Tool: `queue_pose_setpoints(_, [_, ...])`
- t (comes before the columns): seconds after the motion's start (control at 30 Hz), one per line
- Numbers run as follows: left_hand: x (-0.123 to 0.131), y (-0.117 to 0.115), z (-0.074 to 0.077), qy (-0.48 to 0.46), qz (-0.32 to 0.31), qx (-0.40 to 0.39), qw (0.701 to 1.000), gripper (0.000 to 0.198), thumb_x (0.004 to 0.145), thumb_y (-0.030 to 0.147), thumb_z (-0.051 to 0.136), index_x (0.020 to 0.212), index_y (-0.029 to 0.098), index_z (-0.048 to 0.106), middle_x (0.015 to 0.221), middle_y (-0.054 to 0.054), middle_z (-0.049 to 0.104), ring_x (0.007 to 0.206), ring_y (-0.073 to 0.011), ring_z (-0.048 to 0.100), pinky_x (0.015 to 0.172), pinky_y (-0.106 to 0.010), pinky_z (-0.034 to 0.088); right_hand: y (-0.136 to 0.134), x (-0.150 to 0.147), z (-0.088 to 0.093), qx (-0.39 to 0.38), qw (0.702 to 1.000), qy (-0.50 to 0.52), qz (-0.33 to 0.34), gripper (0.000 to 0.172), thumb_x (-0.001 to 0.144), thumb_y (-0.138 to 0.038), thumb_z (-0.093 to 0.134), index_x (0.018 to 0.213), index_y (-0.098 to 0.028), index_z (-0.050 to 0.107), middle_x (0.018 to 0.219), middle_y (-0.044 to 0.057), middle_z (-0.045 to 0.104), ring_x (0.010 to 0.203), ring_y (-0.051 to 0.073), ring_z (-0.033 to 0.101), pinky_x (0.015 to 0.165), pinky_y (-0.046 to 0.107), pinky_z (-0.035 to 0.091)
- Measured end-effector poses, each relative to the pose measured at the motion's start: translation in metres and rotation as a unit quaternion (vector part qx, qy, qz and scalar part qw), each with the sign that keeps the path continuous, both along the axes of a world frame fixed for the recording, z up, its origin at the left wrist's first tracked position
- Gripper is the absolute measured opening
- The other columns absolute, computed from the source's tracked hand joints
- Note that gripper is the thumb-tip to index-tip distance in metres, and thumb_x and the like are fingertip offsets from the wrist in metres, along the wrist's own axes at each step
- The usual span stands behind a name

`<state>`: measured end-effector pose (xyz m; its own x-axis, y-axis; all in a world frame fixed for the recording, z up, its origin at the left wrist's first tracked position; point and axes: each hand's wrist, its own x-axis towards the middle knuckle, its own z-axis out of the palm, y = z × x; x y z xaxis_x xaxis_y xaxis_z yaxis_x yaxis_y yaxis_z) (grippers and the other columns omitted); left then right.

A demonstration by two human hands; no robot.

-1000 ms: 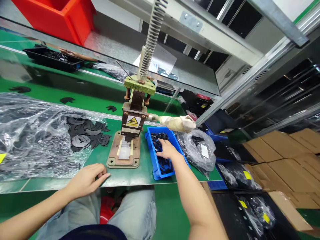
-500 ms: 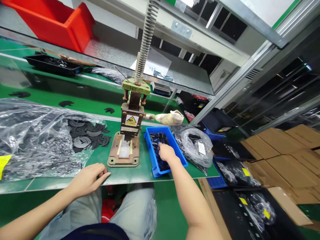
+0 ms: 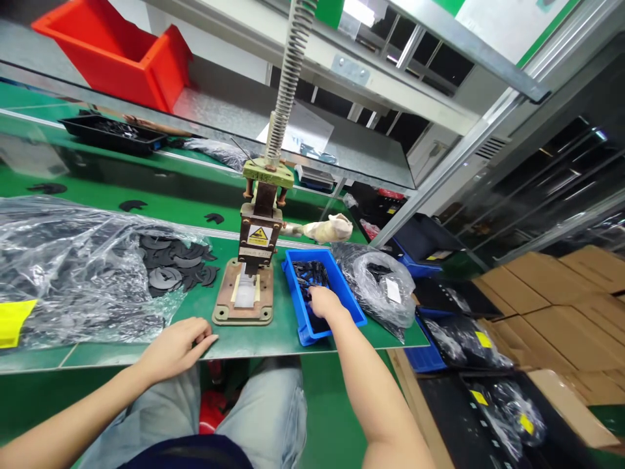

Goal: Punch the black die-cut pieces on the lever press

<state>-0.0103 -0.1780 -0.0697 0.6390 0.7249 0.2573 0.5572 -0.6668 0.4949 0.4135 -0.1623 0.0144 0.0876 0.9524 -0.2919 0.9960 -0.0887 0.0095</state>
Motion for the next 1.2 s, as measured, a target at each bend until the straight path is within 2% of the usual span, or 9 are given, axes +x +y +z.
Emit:
queue_pose_setpoints(0.17, [-0.003,0.001,0.000,-0.017,0.007,-0.046,0.999,0.031,0.106,0.046,0.052,0.087,0.023,0.060,0.078,-0.001,0.063,0.078,-0.0206,0.063,0.074,-0.032,0.046,-0.019,0.018,0.017,0.120,0.991,0.045,-0.038,0.036,0.099,-0.046,0.063,0.121,-0.019,0.066,0.126,0.008,0.069,0.113,0.020,0.067,0.101,0.044,0.059])
queue_pose_setpoints(0.33, [-0.001,0.003,0.016,-0.097,0.017,-0.078,0.992,0.024,0.105,0.043,0.055,0.094,0.023,0.065,0.083,-0.001,0.066,0.077,-0.0178,0.065,0.072,-0.029,0.051,-0.049,0.018,0.033,0.258,0.957,0.114,-0.073,0.020,0.098,-0.035,0.056,0.108,-0.022,0.068,0.092,0.004,0.076,0.085,0.017,0.071,0.084,0.034,0.058])
queue_pose_setpoints(0.43, [0.011,0.001,0.043,-0.144,0.006,-0.047,0.988,0.019,0.103,0.039,0.058,0.096,0.023,0.066,0.085,-0.001,0.067,0.080,-0.0177,0.065,0.075,-0.029,0.052,-0.067,-0.009,0.037,0.316,0.933,0.167,-0.048,0.021,0.098,-0.033,0.056,0.109,-0.021,0.068,0.084,0.003,0.074,0.074,0.016,0.069,0.075,0.032,0.058])
queue_pose_setpoints(0.57, [0.036,-0.007,0.081,-0.187,-0.049,-0.039,0.980,0.016,0.102,0.036,0.059,0.107,0.023,0.067,0.095,-0.003,0.069,0.084,-0.0171,0.066,0.077,-0.029,0.054,-0.087,-0.069,0.034,0.360,0.901,0.239,0.043,0.022,0.099,-0.033,0.058,0.114,-0.023,0.072,0.101,0.006,0.076,0.091,0.018,0.071,0.087,0.036,0.060])
queue_pose_setpoints(0.67, [0.051,-0.010,0.097,-0.215,-0.088,-0.043,0.972,0.027,0.101,0.036,0.062,0.125,0.023,0.065,0.109,-0.008,0.072,0.088,-0.0182,0.068,0.083,-0.032,0.057,-0.097,-0.110,0.028,0.368,0.879,0.286,0.106,0.022,0.098,-0.027,0.062,0.117,-0.026,0.073,0.106,0.006,0.077,0.100,0.019,0.071,0.091,0.038,0.060])
queue_pose_setpoints(0.83, [0.053,-0.014,0.098,-0.241,-0.112,-0.040,0.963,0.021,0.102,0.031,0.061,0.120,0.023,0.069,0.104,-0.008,0.074,0.092,-0.0192,0.070,0.084,-0.033,0.057,-0.101,-0.145,0.020,0.391,0.841,0.322,0.190,0.030,0.095,-0.018,0.064,0.124,-0.026,0.071,0.105,0.007,0.078,0.097,0.020,0.072,0.084,0.038,0.062])
queue_pose_setpoints(1.07, [0.039,-0.018,0.094,-0.246,-0.102,-0.052,0.962,0.015,0.101,0.028,0.063,0.113,0.021,0.070,0.100,-0.007,0.074,0.089,-0.0173,0.068,0.082,-0.031,0.055,-0.099,-0.153,0.013,0.386,0.841,0.322,0.200,0.031,0.095,-0.017,0.065,0.124,-0.026,0.070,0.104,0.006,0.078,0.095,0.019,0.071,0.083,0.038,0.062])
queue_pose_setpoints(1.13, [0.039,-0.018,0.094,-0.246,-0.094,-0.077,0.962,0.016,0.101,0.031,0.063,0.112,0.021,0.071,0.101,-0.007,0.074,0.090,-0.0176,0.068,0.084,-0.031,0.055,-0.098,-0.153,0.013,0.384,0.841,0.319,0.207,0.032,0.095,-0.017,0.064,0.125,-0.026,0.070,0.104,0.006,0.077,0.095,0.019,0.071,0.083,0.037,0.061])
queue_pose_setpoints(1.2, [0.040,-0.018,0.094,-0.242,-0.078,-0.150,0.955,0.018,0.101,0.036,0.063,0.108,0.021,0.071,0.097,-0.005,0.074,0.087,-0.0171,0.068,0.081,-0.031,0.055,-0.097,-0.154,0.013,0.382,0.843,0.306,0.222,0.034,0.095,-0.016,0.064,0.127,-0.026,0.069,0.104,0.007,0.077,0.094,0.019,0.070,0.082,0.037,0.060])
